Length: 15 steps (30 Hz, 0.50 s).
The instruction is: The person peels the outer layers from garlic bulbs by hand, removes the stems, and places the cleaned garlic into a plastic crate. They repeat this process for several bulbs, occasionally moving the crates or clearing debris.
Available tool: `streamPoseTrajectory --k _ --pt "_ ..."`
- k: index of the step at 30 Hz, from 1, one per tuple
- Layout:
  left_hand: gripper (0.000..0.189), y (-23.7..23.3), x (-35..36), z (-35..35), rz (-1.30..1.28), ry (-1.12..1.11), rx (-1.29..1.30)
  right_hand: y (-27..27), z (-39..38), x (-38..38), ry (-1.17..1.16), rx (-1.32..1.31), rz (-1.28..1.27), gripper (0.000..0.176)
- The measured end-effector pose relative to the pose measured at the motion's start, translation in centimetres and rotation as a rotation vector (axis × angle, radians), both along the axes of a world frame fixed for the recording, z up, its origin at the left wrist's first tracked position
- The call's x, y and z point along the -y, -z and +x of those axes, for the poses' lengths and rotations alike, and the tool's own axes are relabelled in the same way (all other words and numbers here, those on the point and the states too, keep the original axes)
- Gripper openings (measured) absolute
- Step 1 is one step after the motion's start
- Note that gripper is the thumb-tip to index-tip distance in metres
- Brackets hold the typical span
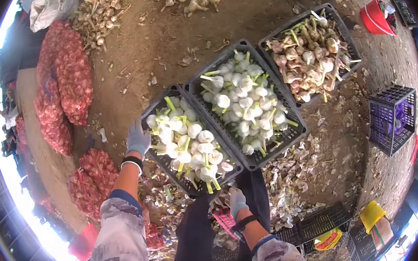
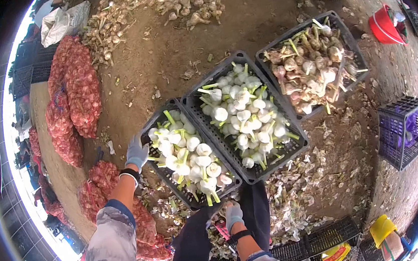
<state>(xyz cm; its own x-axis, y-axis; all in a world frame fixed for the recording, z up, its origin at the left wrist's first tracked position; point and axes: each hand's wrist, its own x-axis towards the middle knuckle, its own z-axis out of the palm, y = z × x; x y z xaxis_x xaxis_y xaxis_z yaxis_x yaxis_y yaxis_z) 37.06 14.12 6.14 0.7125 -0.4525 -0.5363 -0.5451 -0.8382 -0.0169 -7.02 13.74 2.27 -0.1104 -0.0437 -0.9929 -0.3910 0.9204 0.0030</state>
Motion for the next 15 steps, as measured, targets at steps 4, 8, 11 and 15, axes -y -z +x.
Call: streamPoseTrajectory --k 4,8,11,15 --pt "0.071 3.6 1.4 3.3 0.156 0.008 0.020 1.7 2.1 -1.0 0.344 0.001 0.088 0.058" --pt "0.070 7.9 2.6 6.4 0.062 0.001 -0.085 5.1 2.9 -2.8 0.755 0.476 0.030 0.058" --pt "0.062 9.9 5.1 8.2 -0.127 0.043 -0.366 4.1 5.4 -1.4 0.355 0.503 -0.216 0.050" --pt "0.060 11.4 5.1 8.6 -0.051 0.160 -0.215 6.7 6.4 -5.8 0.689 0.145 -0.106 0.049"
